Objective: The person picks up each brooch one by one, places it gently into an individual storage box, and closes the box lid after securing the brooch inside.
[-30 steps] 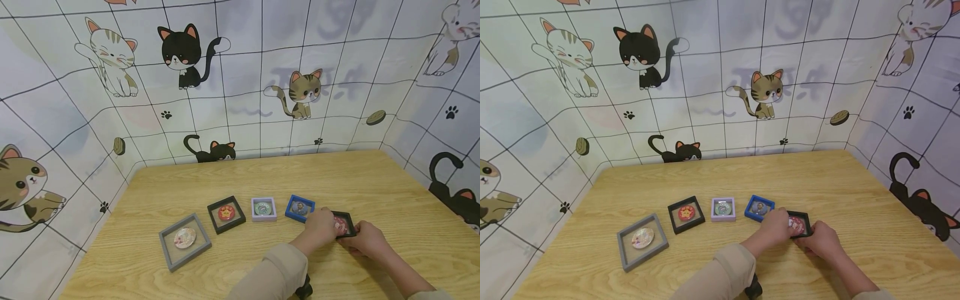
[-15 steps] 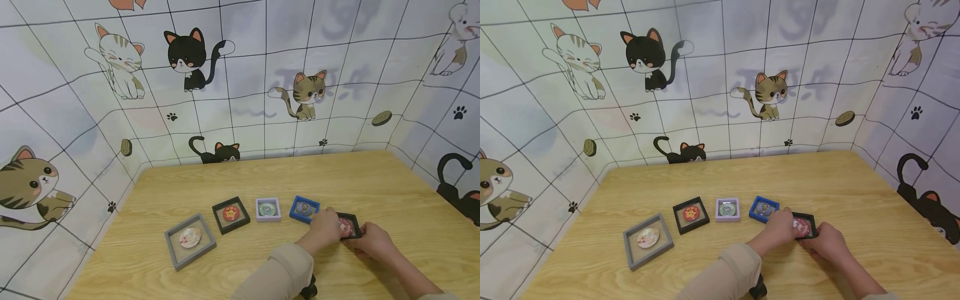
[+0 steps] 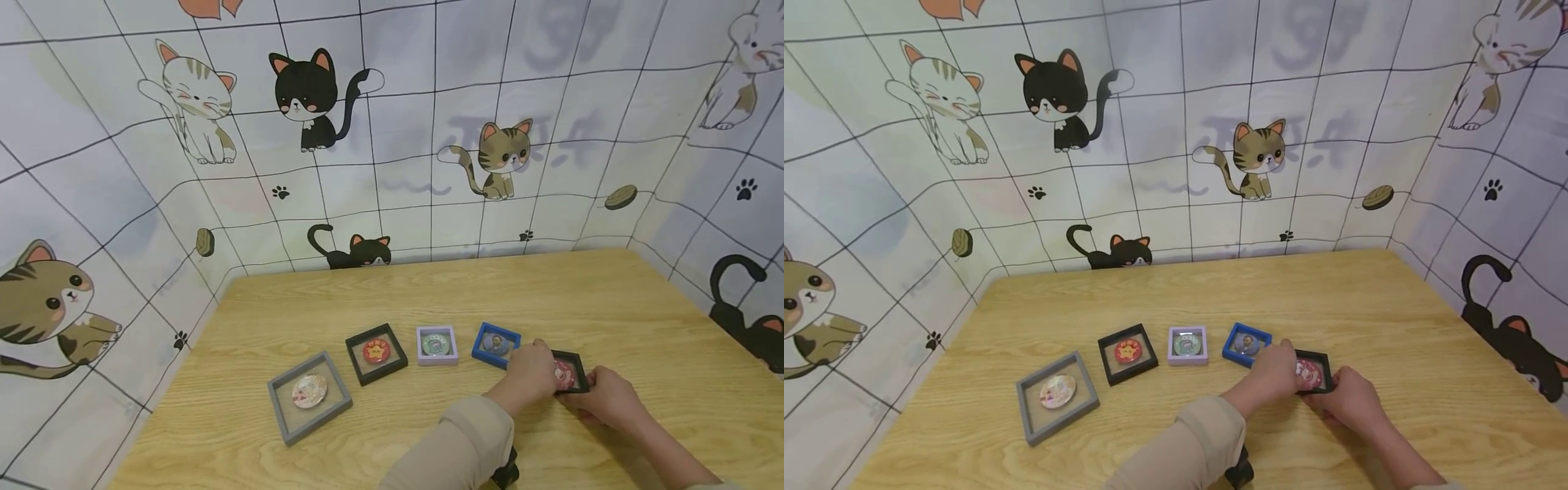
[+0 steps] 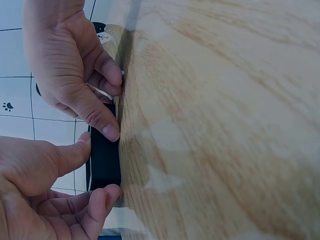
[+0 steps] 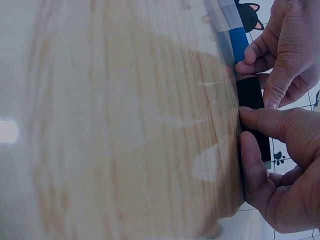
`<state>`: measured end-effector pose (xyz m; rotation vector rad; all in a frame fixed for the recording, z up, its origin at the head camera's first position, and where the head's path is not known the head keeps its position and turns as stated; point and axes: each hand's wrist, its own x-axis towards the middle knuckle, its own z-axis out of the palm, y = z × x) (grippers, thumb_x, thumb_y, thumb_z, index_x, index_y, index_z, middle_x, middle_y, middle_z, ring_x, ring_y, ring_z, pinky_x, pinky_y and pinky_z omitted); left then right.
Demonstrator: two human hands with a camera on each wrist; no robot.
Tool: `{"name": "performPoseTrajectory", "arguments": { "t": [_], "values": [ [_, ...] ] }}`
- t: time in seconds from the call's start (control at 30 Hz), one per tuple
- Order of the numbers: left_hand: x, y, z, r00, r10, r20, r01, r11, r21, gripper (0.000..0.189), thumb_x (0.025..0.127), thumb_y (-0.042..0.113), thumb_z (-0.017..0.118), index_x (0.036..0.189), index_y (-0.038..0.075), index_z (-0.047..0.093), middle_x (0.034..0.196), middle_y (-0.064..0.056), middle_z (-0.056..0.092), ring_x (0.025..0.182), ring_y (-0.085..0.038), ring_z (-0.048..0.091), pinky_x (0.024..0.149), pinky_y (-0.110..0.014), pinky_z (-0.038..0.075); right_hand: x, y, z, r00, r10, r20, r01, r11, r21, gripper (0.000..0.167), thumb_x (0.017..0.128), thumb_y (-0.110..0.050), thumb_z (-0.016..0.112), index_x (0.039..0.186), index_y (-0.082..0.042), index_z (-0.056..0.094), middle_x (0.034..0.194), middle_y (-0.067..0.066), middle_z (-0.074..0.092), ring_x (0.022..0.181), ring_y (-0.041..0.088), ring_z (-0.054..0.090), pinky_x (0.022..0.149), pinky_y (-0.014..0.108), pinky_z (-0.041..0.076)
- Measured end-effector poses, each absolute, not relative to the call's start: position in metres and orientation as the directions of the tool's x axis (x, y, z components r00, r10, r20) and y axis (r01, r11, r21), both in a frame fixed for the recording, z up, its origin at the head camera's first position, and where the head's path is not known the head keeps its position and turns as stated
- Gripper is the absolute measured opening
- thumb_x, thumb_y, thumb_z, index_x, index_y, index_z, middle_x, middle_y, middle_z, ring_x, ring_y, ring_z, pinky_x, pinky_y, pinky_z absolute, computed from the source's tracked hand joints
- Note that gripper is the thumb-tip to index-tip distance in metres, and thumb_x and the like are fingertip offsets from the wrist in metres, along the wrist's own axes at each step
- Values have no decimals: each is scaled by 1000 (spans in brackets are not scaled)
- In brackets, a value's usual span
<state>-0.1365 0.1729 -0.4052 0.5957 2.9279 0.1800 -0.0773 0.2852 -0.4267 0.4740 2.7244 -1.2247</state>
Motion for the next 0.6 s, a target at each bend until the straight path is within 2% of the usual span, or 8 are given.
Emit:
{"name": "performPoseTrajectory", "arguments": {
  "t": [0.23, 0.6],
  "values": [
    [-139, 173, -407, -909, 396, -129, 377, 914, 148, 55, 67, 54, 71, 101, 16, 50, 82, 5, 59, 72, -7, 54, 56, -21, 42, -80, 285, -431, -941, 248, -231, 338, 619, -709, 51, 64, -28, 80, 76, 4, 43, 63, 8, 56, 50, 16, 59, 49, 30, 50],
    [-137, 172, -409, -910, 398, -116, 382, 914, 140, 54, 67, 55, 71, 99, 17, 51, 80, 5, 56, 70, -6, 53, 54, -21, 42, -79, 286, -433, -944, 245, -221, 329, 639, -696, 49, 65, -27, 80, 76, 4, 42, 65, 8, 55, 50, 16, 59, 48, 29, 50]
  ]
}}
